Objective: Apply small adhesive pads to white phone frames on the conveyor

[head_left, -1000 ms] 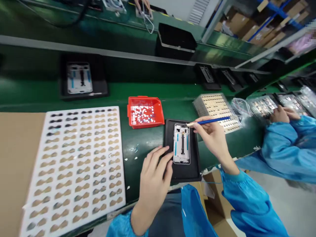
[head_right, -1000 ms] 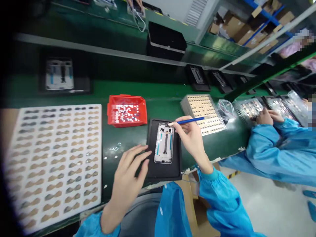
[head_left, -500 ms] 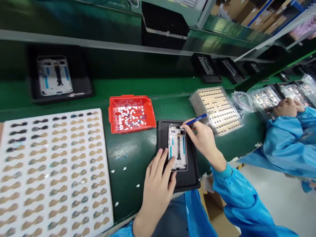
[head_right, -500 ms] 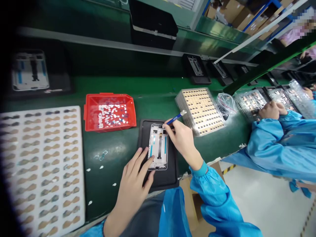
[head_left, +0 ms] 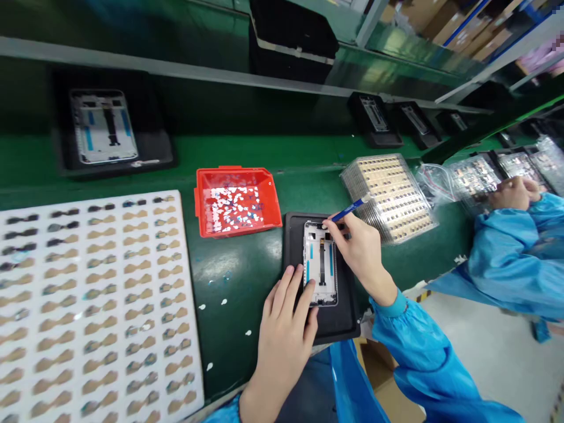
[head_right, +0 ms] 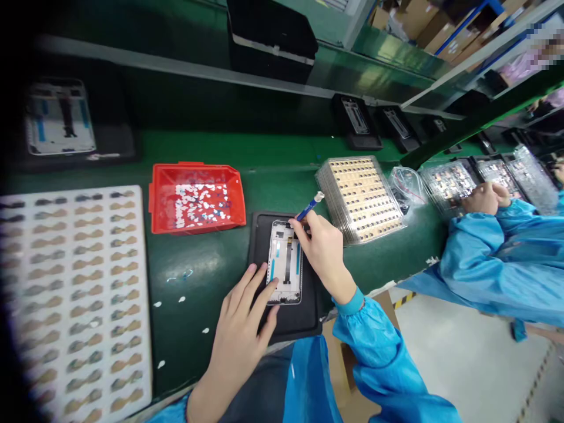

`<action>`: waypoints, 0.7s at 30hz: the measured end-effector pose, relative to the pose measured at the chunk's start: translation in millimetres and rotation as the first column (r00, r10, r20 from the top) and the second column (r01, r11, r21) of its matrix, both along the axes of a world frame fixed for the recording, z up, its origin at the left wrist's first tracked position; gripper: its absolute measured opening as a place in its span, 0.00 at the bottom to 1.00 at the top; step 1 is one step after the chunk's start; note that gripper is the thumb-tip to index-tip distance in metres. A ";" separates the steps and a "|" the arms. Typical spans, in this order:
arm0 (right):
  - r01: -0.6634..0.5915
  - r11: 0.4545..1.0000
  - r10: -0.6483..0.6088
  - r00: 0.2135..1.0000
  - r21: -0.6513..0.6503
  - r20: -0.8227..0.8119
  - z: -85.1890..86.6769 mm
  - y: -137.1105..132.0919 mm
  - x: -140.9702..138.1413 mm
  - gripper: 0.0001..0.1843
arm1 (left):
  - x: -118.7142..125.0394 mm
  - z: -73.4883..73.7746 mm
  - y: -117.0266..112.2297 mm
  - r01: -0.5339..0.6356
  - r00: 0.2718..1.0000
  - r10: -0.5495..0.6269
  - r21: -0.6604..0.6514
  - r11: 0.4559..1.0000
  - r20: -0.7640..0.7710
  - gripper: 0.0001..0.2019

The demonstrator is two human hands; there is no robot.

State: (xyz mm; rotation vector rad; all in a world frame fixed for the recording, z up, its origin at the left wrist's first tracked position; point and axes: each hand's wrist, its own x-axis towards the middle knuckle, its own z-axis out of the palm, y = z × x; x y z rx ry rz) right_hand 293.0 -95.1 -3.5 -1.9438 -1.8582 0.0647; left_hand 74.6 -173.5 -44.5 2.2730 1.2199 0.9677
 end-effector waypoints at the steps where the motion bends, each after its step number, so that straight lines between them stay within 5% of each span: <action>1: 0.005 1.000 -0.005 1.000 0.001 0.019 -0.5 -0.1 0.1 0.19 | 0.0 0.4 0.0 0.001 1.000 -0.001 -0.003 1.000 -0.004 0.16; 13: -0.043 0.993 0.040 0.999 0.109 0.027 -2.2 -6.4 -3.1 0.15 | -0.2 3.6 -1.7 0.007 1.000 -0.008 -0.035 0.999 -0.013 0.17; 21: -0.038 0.999 0.038 0.993 -0.004 0.109 -5.5 -11.8 -6.0 0.10 | -1.4 1.3 -0.4 0.021 0.999 -0.023 -0.029 0.999 -0.036 0.17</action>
